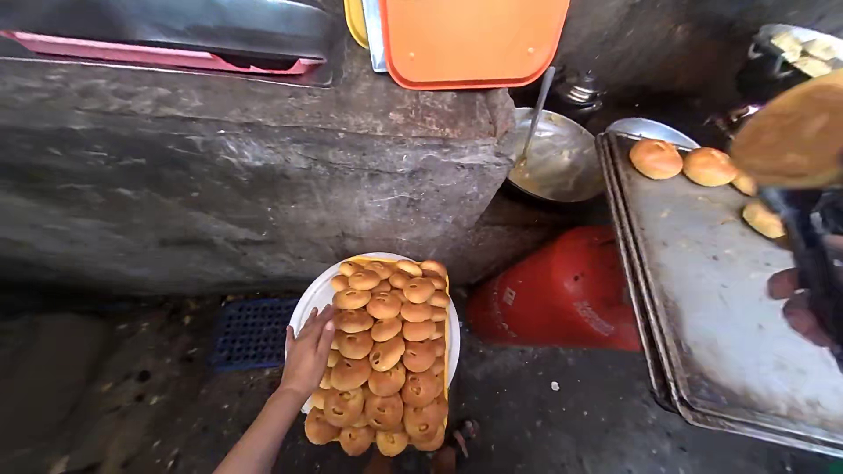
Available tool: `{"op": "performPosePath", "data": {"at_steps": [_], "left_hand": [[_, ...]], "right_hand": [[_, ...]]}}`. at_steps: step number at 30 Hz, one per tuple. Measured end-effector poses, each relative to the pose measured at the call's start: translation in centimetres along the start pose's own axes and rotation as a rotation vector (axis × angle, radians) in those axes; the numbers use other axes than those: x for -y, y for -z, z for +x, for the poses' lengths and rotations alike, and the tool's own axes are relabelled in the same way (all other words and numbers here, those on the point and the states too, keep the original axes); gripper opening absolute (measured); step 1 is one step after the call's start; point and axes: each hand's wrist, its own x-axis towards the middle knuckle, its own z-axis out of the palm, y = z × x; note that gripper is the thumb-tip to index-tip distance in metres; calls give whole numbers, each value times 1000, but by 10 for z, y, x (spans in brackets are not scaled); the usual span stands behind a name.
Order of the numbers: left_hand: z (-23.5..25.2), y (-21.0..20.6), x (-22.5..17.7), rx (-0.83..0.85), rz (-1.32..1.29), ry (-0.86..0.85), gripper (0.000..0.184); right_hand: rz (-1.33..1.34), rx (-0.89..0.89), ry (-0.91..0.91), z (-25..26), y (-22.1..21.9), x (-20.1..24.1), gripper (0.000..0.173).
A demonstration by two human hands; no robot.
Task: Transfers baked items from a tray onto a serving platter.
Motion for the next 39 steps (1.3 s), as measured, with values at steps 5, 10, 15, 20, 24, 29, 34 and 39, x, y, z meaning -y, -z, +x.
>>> {"op": "performPosePath", "data": {"at_steps": [5,10,15,20,24,29,34,39], "left_hand": [[20,5,-6,21,-11,-31,66],[27,13,2,45,3,-72,65],[25,21,22,9,-37,-41,67],[21,23,43,-20,-67,-20,69],[20,23,47,5,-89,15,65],[32,24,34,59,-79,7,61],[36,19,15,61,-75,-54,63],[24,10,14,12,-52,-199,75]], "right_hand": [[-358,339,98,-20,-139,7,73],[-932,536,-49,15,-284,-6,69],[-1221,603,-37,42,-368,6,64],[-1324,652,-53,49,-405,6,58],[-1314,645,-15,50,-405,-7,66],[-1274,599,-58,40,-387,6,76],[-1260,610,-100,23,-377,8,81],[-1005,473,-25,9,-292,60,77]]}}
